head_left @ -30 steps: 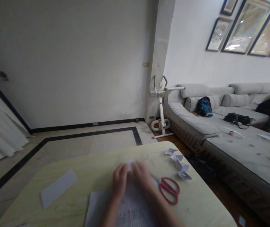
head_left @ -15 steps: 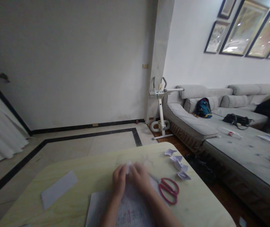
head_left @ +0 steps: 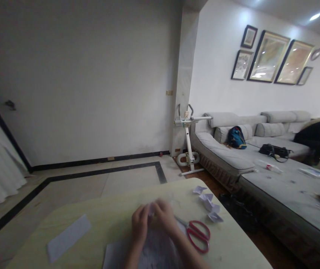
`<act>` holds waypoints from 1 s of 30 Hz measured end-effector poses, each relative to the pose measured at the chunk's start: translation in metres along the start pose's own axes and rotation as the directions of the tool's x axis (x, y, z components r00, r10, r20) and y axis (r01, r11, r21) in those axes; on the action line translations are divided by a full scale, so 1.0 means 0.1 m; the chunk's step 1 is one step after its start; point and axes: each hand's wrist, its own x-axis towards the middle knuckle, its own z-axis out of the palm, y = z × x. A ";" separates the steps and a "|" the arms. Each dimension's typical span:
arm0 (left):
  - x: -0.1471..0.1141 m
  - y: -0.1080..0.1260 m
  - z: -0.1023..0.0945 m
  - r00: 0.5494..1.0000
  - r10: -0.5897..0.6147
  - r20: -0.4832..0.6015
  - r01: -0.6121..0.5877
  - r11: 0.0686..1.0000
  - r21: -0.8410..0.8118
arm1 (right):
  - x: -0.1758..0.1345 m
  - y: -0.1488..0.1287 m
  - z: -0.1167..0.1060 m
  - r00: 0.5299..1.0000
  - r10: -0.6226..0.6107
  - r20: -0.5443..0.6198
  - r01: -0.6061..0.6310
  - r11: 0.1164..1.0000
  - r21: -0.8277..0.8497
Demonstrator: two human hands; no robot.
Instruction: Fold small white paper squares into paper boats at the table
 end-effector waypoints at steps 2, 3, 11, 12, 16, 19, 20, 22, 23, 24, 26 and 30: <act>0.01 0.04 0.01 1.000 -0.023 0.013 0.024 0.999 -0.023 | 0.06 -0.02 0.03 1.000 -0.007 -0.009 0.007 0.998 0.063; 0.02 0.06 0.02 0.999 -0.036 0.015 0.037 0.999 -0.033 | 0.09 -0.02 0.04 1.000 -0.010 -0.021 0.012 0.996 0.085; 0.12 0.09 0.02 0.998 -0.063 0.004 0.063 0.994 -0.094 | 0.19 0.00 0.11 0.998 0.044 -0.047 -0.029 0.959 0.283; 0.12 0.08 0.02 0.996 -0.088 0.013 0.088 0.989 -0.120 | 0.19 0.01 0.12 0.997 0.066 -0.050 -0.046 0.948 0.315; 0.10 0.03 0.00 0.968 -0.238 0.082 0.252 0.930 -0.269 | 0.19 0.12 0.17 0.986 0.167 0.007 -0.151 0.869 0.471; 0.10 -0.01 0.00 0.946 -0.296 0.130 0.322 0.890 -0.322 | 0.20 0.20 0.20 0.972 0.228 0.064 -0.220 0.769 0.601; 0.10 -0.02 0.00 0.943 -0.302 0.138 0.331 0.886 -0.324 | 0.20 0.22 0.20 0.969 0.236 0.077 -0.231 0.740 0.632; 0.10 -0.04 0.01 0.937 -0.314 0.153 0.348 0.879 -0.326 | 0.20 0.25 0.18 0.964 0.245 0.103 -0.248 0.691 0.679; 0.10 -0.05 0.01 0.934 -0.318 0.163 0.355 0.876 -0.326 | 0.19 0.25 0.17 0.962 0.248 0.114 -0.256 0.672 0.694; 0.10 -0.05 0.02 0.932 -0.320 0.173 0.361 0.875 -0.323 | 0.18 0.25 0.15 0.960 0.254 0.120 -0.263 0.659 0.705; 0.10 -0.06 0.03 0.927 -0.323 0.192 0.370 0.875 -0.313 | 0.16 0.23 0.12 0.957 0.263 0.120 -0.268 0.651 0.710; 0.08 -0.01 0.03 0.919 -0.328 0.220 0.382 0.880 -0.282 | 0.14 0.16 0.06 0.959 0.255 0.121 -0.260 0.629 0.733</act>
